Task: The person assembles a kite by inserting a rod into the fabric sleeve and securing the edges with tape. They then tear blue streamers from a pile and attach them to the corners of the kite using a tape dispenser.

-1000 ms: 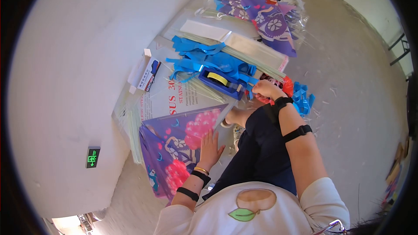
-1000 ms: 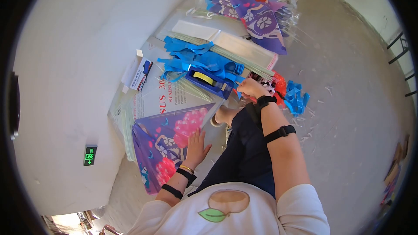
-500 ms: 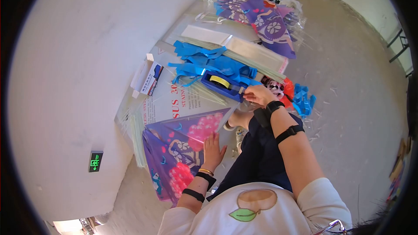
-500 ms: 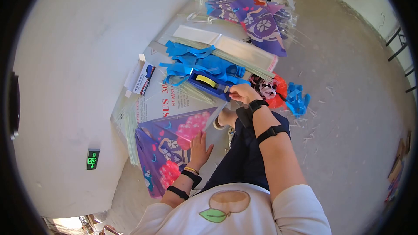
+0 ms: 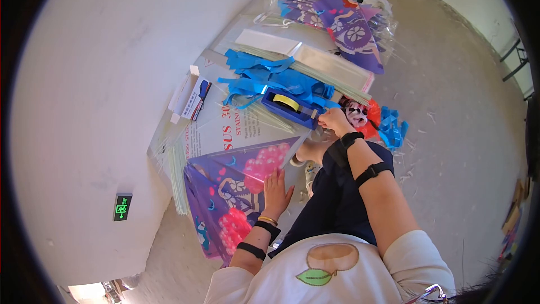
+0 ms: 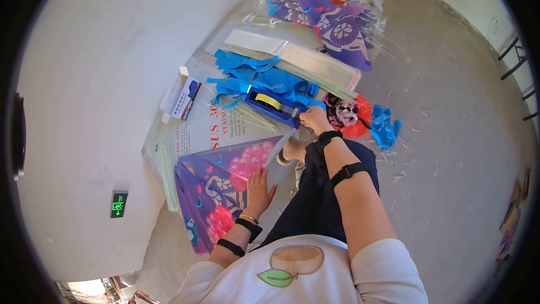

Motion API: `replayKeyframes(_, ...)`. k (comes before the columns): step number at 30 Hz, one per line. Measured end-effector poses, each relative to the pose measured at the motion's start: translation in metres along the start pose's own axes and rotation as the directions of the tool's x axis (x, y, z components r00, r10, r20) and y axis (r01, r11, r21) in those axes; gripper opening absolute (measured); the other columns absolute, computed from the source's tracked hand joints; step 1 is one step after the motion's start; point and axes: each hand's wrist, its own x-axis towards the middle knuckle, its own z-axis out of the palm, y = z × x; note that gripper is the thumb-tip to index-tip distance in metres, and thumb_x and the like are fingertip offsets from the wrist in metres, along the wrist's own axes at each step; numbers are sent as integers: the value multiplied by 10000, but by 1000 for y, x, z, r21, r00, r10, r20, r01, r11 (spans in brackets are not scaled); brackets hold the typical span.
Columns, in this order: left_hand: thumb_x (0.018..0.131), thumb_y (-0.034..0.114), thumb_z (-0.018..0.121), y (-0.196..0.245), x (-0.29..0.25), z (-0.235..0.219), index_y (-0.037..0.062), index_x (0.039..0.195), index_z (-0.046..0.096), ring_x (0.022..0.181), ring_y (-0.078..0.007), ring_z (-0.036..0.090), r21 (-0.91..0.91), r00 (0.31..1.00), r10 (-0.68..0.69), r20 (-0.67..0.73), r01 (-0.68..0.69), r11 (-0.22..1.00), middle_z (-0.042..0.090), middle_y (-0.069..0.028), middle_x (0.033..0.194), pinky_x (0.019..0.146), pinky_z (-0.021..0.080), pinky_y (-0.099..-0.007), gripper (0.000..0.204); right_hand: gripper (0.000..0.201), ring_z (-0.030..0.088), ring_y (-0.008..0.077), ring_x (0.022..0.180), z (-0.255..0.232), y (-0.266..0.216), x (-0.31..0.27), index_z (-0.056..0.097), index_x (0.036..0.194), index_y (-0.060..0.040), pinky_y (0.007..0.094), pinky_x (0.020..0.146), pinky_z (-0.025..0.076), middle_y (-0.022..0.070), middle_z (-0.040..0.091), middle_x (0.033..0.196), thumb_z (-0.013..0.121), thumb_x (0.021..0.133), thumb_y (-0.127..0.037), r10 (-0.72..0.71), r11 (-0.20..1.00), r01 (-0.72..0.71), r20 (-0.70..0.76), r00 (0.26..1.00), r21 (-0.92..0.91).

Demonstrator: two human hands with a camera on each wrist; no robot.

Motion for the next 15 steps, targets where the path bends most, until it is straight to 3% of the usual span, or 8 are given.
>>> replayKeyframes(3, 879, 369, 631, -1, 2, -1, 10, 1410, 386, 1280, -382, 423, 12, 1000, 3, -26, -3, 1000, 404, -228, 1439, 1121, 278, -498, 686, 175, 696, 237, 689, -3, 5, 6, 665, 774, 30, 362, 599, 546, 141, 694, 742, 702, 743, -138, -185, 873, 116, -101, 978, -474)
replayKeyframes(4, 879, 369, 631, 0, 4, -2, 10, 1410, 386, 1280, -382, 423, 12, 1000, -2, -26, 2, 1000, 404, -228, 1439, 1121, 278, -498, 686, 211, 691, 240, 659, -7, 9, 8, 679, 744, 31, 377, 575, 523, 149, 687, 692, 709, 722, -176, -337, 699, 158, -126, 933, -698)
replayKeyframes(5, 875, 367, 634, 0, 5, -2, 11, 1411, 387, 1251, -376, 441, 24, 999, 1, -42, 0, 1000, 433, -220, 1405, 1092, 304, -492, 689, 245, 663, 266, 582, -7, 22, 6, 677, 651, 31, 393, 559, 496, 162, 643, 587, 696, 697, -209, -545, 602, 151, -265, 795, -784)
replayKeyframes(8, 870, 369, 639, -3, 14, -2, 14, 1411, 391, 1191, -365, 472, 63, 998, -16, -60, 19, 998, 488, -201, 1323, 1029, 349, -482, 693, 257, 648, 237, 559, -25, 6, -1, 667, 632, 33, 373, 549, 486, 147, 636, 573, 714, 704, -210, -361, 753, 247, -69, 930, -610)
replayKeyframes(9, 869, 372, 639, -5, 16, 0, 16, 1411, 394, 1161, -359, 485, 90, 998, -32, -55, 37, 995, 513, -191, 1275, 994, 369, -477, 693, 245, 620, 174, 560, -30, -10, -9, 690, 753, 13, 323, 538, 482, 98, 656, 648, 725, 771, -229, -210, 785, 163, -10, 978, -597)
replayKeyframes(10, 869, 372, 639, -7, 18, 2, 16, 1411, 394, 1161, -359, 485, 86, 998, -41, -52, 45, 995, 513, -191, 1275, 994, 369, -477, 693, 245, 620, 174, 560, -31, -18, -18, 690, 753, 13, 323, 538, 482, 98, 656, 648, 725, 771, -229, -205, 783, 162, -3, 979, -601)
replayKeyframes(12, 878, 381, 629, -14, 32, 4, 24, 1418, 394, 1099, -346, 522, 120, 995, -63, -73, 71, 990, 535, -183, 1199, 932, 404, -462, 688, 253, 627, 194, 594, -30, -42, -37, 692, 878, -23, 332, 555, 491, 56, 665, 681, 711, 838, -271, -125, 954, 124, 15, 992, -271)
replayKeyframes(15, 885, 382, 621, -23, 52, 3, 55, 1446, 379, 993, -334, 590, 113, 998, -55, -42, 59, 992, 579, -170, 1113, 850, 450, -446, 693, 178, 595, 135, 634, 1, -72, -80, 660, 896, -30, 276, 539, 464, 41, 646, 759, 623, 901, -204, 10, 990, 33, 297, 955, -140)
